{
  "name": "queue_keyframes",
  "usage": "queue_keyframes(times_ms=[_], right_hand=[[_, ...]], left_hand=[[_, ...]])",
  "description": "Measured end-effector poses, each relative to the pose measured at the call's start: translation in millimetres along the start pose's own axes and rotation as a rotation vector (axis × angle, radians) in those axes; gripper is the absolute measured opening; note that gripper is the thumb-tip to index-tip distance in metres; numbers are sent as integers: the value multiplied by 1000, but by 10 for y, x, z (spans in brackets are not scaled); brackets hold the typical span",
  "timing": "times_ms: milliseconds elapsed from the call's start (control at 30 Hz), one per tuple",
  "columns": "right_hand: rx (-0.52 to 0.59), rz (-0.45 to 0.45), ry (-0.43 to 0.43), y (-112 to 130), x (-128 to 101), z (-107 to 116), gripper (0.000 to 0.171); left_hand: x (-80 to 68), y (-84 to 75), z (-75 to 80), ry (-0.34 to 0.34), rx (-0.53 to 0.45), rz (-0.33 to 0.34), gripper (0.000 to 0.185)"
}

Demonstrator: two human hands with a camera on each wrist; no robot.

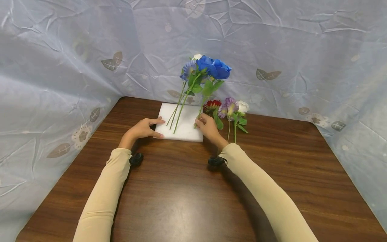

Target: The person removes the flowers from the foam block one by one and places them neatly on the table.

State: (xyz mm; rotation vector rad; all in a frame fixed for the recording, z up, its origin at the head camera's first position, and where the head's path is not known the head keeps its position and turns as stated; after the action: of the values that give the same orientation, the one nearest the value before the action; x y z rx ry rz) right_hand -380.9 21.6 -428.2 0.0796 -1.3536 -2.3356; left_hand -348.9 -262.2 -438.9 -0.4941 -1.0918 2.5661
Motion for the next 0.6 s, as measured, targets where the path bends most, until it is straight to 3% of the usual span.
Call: queue_keyframes(times_ms=[167, 367, 600], right_hand=[[72, 6, 1, -34, 30, 15, 14], [150, -48, 9, -30, 6, 72, 17], [105, -45, 53, 78, -25, 114, 18]], left_hand=[[0, -1, -1, 4, -5, 10, 82], [-8, -8, -1, 13, -2, 12, 82], [-3, -5, 2, 14, 3, 6, 81]])
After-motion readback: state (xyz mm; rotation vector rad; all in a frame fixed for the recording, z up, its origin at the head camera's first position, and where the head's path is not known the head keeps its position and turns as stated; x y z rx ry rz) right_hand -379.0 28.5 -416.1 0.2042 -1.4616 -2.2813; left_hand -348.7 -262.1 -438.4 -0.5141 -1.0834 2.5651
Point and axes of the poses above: each hand's wrist, its own x-axis towards the middle knuckle, its own z-axis out of the back of the hand, y = z × x, the point moved 4 cm from there along x, towards the middle knuckle, and after that the axes turned 6 degrees about y, right-handed, at the moved point
